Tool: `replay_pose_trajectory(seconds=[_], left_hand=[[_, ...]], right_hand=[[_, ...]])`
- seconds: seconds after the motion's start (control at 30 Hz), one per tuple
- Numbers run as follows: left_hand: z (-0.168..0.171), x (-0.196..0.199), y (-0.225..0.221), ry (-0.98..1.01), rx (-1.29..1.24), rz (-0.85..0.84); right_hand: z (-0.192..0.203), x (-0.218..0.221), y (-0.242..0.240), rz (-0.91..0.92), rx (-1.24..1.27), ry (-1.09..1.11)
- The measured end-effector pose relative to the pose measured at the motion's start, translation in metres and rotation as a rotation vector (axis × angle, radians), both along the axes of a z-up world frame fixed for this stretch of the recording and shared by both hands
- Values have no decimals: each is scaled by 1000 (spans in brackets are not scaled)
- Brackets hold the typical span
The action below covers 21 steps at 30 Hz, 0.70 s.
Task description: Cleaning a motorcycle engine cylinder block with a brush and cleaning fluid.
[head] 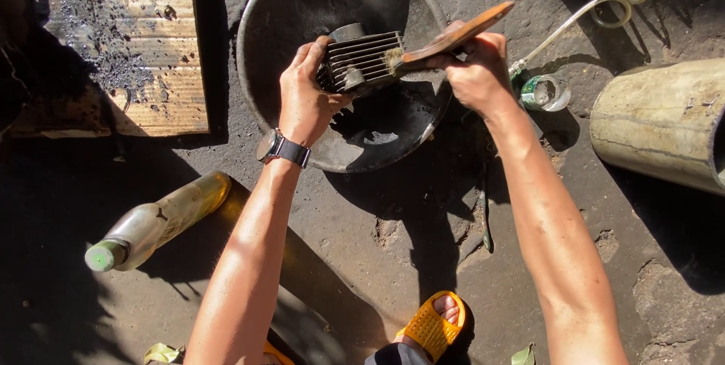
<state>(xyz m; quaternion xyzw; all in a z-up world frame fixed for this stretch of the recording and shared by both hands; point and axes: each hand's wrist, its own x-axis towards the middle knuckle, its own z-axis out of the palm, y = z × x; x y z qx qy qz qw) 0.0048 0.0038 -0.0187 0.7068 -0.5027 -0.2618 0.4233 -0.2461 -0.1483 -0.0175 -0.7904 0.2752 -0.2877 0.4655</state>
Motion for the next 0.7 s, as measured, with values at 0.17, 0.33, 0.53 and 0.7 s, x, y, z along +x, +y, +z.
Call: replay_pose_trajectory(seconds=[0.17,0.33,0.53,0.7], left_hand=[[14,1,4,-5,13,-10],[8,0,-2,28,-27,4],[25,3,-1,-33,79,4],[-3,-5,10,-23,-111,-18]], right_hand=[[11,17,2,32,-152,101],[13,21,4,54,30,44],[28,12,-5,3,169,101],[19,17,-13,-57,37,58]])
